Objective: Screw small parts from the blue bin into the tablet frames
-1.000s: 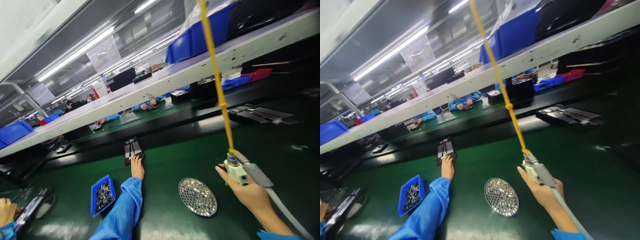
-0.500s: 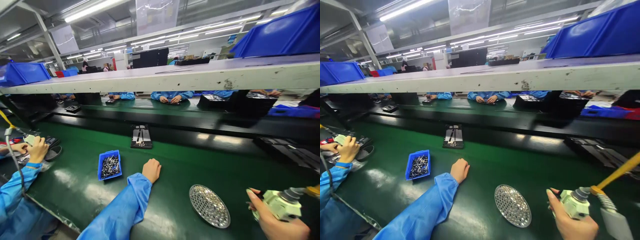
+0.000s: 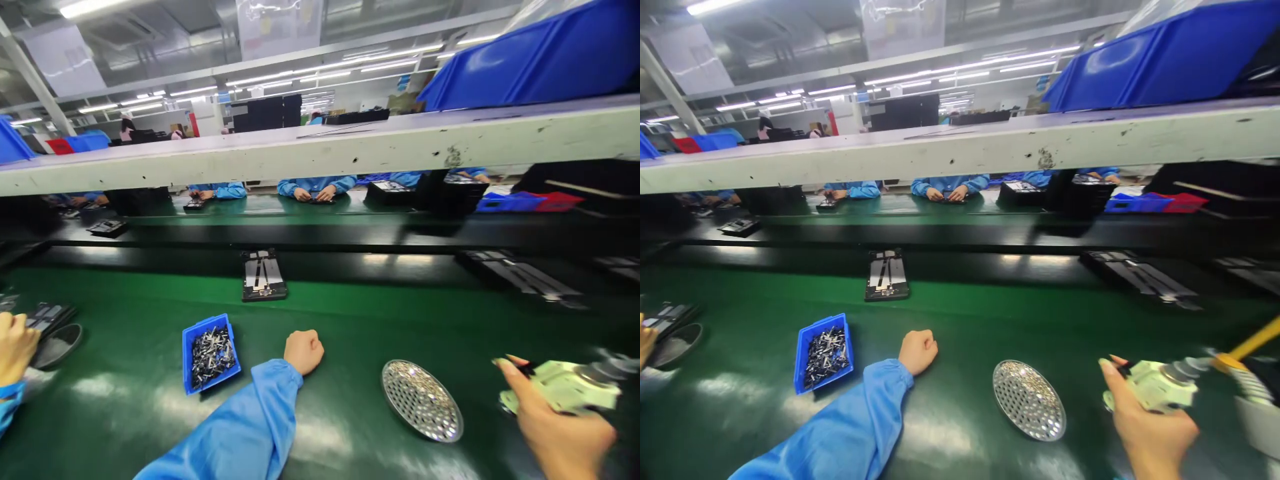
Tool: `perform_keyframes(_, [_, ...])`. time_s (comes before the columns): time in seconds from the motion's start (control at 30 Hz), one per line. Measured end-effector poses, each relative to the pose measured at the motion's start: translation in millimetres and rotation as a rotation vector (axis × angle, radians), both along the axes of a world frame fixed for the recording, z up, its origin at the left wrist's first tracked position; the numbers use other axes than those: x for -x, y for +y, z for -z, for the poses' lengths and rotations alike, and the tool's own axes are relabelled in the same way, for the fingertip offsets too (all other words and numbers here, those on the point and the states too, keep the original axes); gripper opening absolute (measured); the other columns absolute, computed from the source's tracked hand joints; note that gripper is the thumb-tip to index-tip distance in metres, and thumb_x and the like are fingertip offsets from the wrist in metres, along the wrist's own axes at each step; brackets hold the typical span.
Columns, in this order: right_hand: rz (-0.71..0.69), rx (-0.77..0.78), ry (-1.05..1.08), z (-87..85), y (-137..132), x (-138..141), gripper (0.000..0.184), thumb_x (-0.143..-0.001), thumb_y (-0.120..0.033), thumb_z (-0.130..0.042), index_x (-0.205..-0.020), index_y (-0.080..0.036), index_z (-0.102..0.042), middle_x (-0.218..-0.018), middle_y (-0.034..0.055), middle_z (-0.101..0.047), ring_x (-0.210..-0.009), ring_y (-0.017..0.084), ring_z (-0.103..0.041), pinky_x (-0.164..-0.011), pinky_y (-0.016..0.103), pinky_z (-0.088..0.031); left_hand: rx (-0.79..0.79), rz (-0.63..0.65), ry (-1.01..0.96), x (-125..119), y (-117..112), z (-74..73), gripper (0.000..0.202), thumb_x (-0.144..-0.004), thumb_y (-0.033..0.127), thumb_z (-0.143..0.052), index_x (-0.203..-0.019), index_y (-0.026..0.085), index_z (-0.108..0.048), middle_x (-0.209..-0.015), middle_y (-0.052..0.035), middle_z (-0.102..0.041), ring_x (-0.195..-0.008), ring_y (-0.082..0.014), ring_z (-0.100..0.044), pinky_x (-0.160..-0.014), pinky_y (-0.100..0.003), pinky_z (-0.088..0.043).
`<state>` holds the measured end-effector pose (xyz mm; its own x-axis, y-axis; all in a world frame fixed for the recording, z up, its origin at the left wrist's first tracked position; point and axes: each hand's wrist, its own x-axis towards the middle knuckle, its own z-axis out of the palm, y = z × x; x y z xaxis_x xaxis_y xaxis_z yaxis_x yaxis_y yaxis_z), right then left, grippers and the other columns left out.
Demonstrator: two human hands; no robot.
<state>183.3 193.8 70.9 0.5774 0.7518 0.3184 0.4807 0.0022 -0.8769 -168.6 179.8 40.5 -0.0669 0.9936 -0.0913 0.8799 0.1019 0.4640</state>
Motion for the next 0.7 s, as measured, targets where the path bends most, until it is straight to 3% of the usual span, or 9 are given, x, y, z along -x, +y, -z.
perform_keyframes(0.17, [0.005, 0.062, 0.018, -4.1, -1.5, -2.6, 0.035, -0.076, -0.060, -0.069, -0.099, -0.034, -0.069, -0.131, 0.0182, -0.074, -0.135, 0.048, -0.064, -0.112, 0.057, -0.052, 0.000, -0.013, -0.068, -0.9, 2.4, -1.7, 0.025, -0.089, 0.019, -0.058, -0.065, 0.022, -0.052, -0.067, 0.0010, -0.061, -0.073, -0.0176, -0.062, -0.066, -0.027, -0.033])
perform_keyframes(0.27, [0.013, 0.015, 0.033, 0.2, 1.5, -4.6, 0.041, -0.075, -0.062, -0.072, -0.096, -0.027, -0.072, -0.117, 0.0168, -0.078, -0.116, 0.046, -0.075, -0.095, 0.054, -0.064, -0.015, -0.030, -0.120, -3.0, 1.6, 0.6, 0.029, -0.089, 0.018, -0.059, -0.063, 0.022, -0.047, -0.065, 0.0014, -0.058, -0.072, -0.0173, -0.059, -0.065, -0.028, -0.030])
perform_keyframes(0.37, [0.054, -0.078, 0.088, 10.2, 4.7, -8.7, 0.050, -0.073, -0.064, -0.079, -0.094, -0.019, -0.077, -0.106, 0.0161, -0.079, -0.097, 0.037, -0.078, -0.076, 0.044, -0.067, -0.028, -0.043, -0.180, -5.7, 0.4, 5.2, 0.034, -0.088, 0.017, -0.060, -0.060, 0.021, -0.039, -0.061, 0.0020, -0.049, -0.068, -0.0171, -0.054, -0.064, -0.029, -0.025])
perform_keyframes(0.53, [-0.057, -0.117, 0.176, 28.3, 6.3, -16.2, 0.071, -0.066, -0.072, -0.085, -0.100, -0.010, -0.077, -0.104, 0.0162, -0.077, -0.095, 0.031, -0.075, -0.087, 0.040, -0.065, -0.035, -0.042, -0.205, -5.7, -1.1, 8.7, 0.039, -0.089, 0.018, -0.057, -0.061, 0.021, -0.031, -0.057, 0.0032, -0.039, -0.061, -0.0153, -0.044, -0.064, -0.029, -0.024])
perform_keyframes(0.7, [-0.098, -0.091, 0.279, 33.0, 1.5, -16.8, 0.073, -0.065, -0.071, -0.088, -0.106, -0.013, -0.075, -0.104, 0.0135, -0.076, -0.089, 0.027, -0.076, -0.093, 0.042, -0.064, -0.030, -0.021, -0.167, -1.3, -3.5, 8.2, 0.036, -0.088, 0.022, -0.058, -0.061, 0.021, -0.035, -0.059, 0.0031, -0.043, -0.062, -0.0149, -0.044, -0.065, -0.028, -0.026])
